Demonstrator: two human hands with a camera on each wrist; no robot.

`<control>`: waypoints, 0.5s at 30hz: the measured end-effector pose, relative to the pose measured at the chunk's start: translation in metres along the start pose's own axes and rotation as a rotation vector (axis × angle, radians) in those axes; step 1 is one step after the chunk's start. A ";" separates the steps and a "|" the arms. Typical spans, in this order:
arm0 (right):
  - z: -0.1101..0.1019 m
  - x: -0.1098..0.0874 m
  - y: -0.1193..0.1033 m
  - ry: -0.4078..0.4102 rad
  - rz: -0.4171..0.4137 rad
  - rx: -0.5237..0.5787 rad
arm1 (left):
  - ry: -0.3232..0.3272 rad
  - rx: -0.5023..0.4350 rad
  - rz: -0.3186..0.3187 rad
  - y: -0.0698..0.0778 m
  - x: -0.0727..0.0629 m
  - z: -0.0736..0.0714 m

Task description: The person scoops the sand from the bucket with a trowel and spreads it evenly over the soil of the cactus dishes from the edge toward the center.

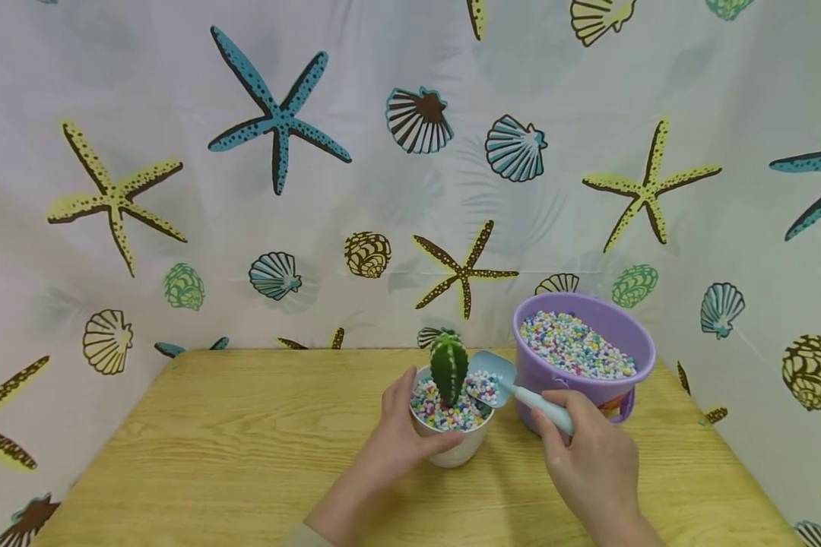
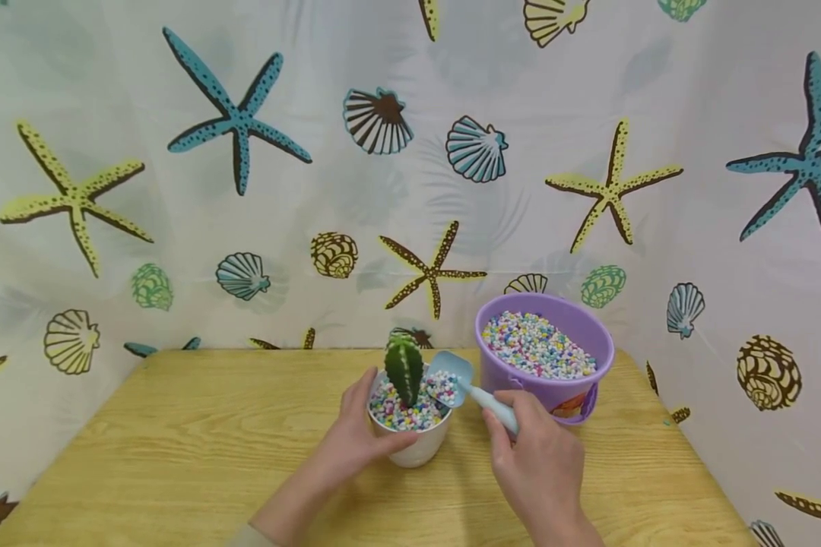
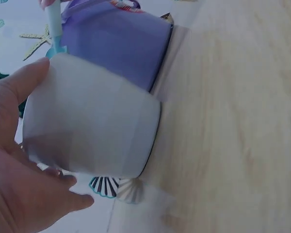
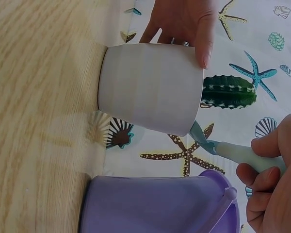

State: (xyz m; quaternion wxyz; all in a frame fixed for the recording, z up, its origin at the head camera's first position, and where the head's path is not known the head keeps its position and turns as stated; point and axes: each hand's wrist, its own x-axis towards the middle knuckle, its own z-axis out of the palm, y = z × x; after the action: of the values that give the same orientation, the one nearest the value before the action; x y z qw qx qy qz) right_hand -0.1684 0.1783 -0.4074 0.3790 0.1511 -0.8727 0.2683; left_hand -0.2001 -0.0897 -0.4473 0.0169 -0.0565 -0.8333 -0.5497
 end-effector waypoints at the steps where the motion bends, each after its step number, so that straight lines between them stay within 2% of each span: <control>1: 0.000 0.000 0.000 0.000 -0.002 -0.002 | -0.016 -0.004 0.003 -0.001 0.001 -0.002; 4: 0.001 0.000 0.001 0.000 -0.004 -0.009 | -0.045 -0.026 -0.003 -0.003 0.004 -0.005; 6: 0.001 0.000 0.000 0.000 -0.004 -0.012 | -0.037 -0.037 -0.013 -0.003 0.004 -0.003; 15: 0.000 0.001 0.000 0.018 -0.032 -0.023 | 0.097 -0.003 0.005 0.006 -0.003 0.013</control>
State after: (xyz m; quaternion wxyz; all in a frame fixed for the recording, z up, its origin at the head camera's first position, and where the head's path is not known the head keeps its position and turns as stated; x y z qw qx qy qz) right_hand -0.1692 0.1783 -0.4073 0.3927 0.1581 -0.8697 0.2537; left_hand -0.1961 -0.0753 -0.4473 0.0586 -0.0319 -0.8304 -0.5531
